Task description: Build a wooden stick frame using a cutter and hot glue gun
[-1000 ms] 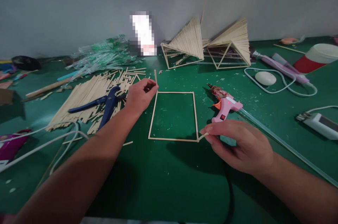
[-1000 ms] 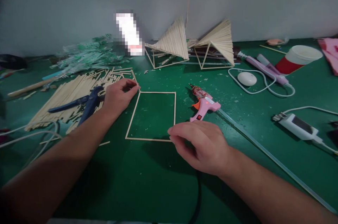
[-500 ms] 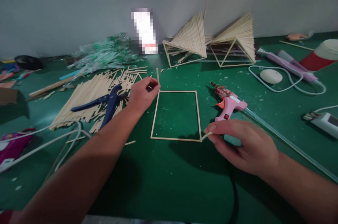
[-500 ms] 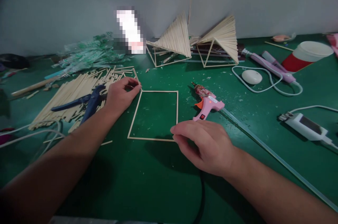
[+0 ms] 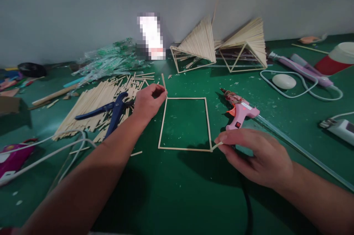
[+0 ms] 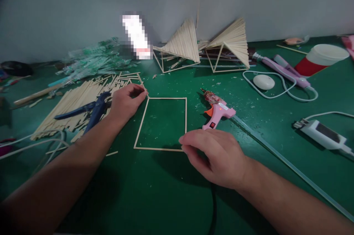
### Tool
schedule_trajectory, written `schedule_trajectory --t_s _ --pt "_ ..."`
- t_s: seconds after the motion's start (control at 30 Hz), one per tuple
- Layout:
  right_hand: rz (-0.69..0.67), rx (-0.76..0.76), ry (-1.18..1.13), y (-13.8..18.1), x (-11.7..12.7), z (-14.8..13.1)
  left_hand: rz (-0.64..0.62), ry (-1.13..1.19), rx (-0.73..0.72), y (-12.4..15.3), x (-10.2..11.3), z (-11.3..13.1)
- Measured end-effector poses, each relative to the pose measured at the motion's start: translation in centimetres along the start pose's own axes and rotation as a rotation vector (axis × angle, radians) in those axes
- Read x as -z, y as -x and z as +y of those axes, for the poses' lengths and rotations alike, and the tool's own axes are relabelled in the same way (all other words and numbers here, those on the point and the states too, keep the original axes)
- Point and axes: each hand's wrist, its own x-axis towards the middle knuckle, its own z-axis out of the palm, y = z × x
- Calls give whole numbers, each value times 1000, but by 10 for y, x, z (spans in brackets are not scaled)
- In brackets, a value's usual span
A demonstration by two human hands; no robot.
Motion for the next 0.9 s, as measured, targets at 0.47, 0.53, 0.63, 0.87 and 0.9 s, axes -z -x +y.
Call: schedule_trajectory --t_s 0.47,0.53,0.63,0.87,0.9 --pt "57 37 29 -2 -4 -3 -44 -21 -60 2 3 3" --pt "64 43 32 -1 -4 -3 -48 -98 -64 3 6 6" --pt "65 46 36 0 -5 -3 -30 -224 -106 5 7 9" --pt "61 41 29 -1 -7 -2 -26 -252 -193 6 6 6" --pt "60 40 26 -1 -7 -2 -19 -232 -211 5 6 5"
